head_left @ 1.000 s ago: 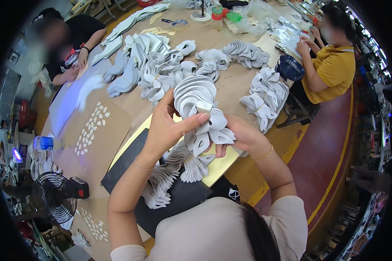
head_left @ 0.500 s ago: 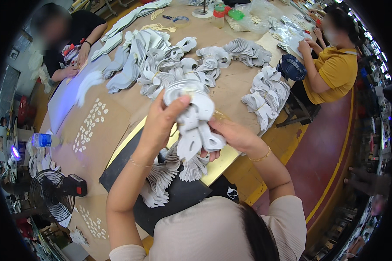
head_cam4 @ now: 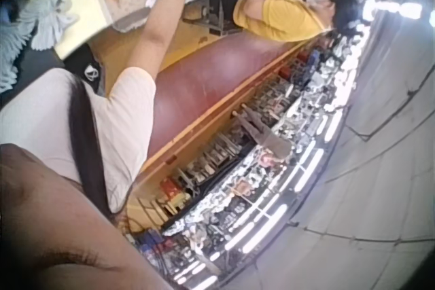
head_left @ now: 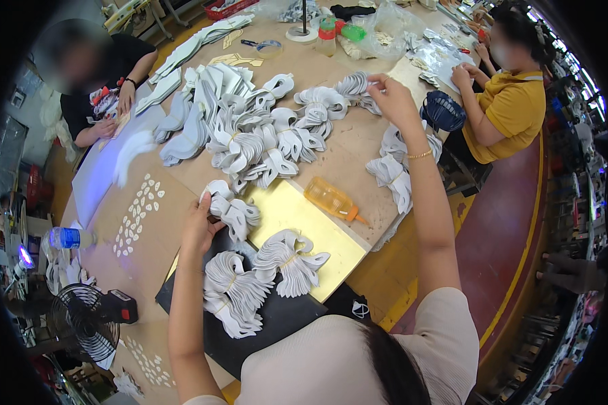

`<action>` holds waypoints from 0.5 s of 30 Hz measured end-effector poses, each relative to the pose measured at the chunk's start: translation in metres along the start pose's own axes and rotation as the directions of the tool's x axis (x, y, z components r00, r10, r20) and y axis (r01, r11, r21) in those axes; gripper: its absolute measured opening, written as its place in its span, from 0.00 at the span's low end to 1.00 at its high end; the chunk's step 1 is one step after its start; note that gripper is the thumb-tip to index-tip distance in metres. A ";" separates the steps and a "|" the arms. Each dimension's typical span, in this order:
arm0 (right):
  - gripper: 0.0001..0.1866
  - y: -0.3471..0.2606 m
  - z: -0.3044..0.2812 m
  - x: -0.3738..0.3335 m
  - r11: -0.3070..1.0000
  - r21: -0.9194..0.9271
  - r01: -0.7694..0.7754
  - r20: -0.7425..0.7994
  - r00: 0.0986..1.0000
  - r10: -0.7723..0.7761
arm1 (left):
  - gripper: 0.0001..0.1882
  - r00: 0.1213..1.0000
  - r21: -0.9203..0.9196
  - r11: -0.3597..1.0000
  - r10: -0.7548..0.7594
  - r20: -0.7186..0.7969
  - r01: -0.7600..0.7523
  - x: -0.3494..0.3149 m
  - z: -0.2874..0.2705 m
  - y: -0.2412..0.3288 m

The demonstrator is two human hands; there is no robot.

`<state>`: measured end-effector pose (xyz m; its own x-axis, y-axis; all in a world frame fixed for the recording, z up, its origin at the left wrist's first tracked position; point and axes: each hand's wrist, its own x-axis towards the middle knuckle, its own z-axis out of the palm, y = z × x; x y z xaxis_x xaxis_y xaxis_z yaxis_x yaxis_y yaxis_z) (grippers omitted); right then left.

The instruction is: The person folds white sock-like fabric items at a worktable, stacks them, and secures a bundle with a rubber band. She then picks up small white plastic pieces and places them on a black mat.

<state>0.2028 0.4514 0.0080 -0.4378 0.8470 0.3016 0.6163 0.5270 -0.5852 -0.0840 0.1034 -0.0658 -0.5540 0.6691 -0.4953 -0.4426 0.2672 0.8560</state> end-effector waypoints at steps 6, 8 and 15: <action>0.15 0.022 0.014 0.031 0.999 -0.034 -0.001 0.093 0.996 0.004 | 0.25 0.998 0.155 0.987 0.050 -0.043 -0.043 0.015 0.009 -0.004; 0.14 0.025 0.020 0.031 1.000 -0.015 0.012 0.077 0.997 -0.010 | 0.29 0.995 0.211 0.975 0.082 -0.064 -0.067 0.015 0.012 -0.005; 0.13 0.020 0.025 0.028 0.999 -0.044 -0.032 0.155 0.987 0.039 | 0.39 0.902 0.753 0.590 0.431 0.013 -0.292 0.015 0.007 -0.008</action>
<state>0.1859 0.4838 -0.0140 -0.5096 0.8457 0.1585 0.6583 0.5018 -0.5611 -0.0836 0.1160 -0.0794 -0.6816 0.7278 -0.0763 0.4319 0.4842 0.7609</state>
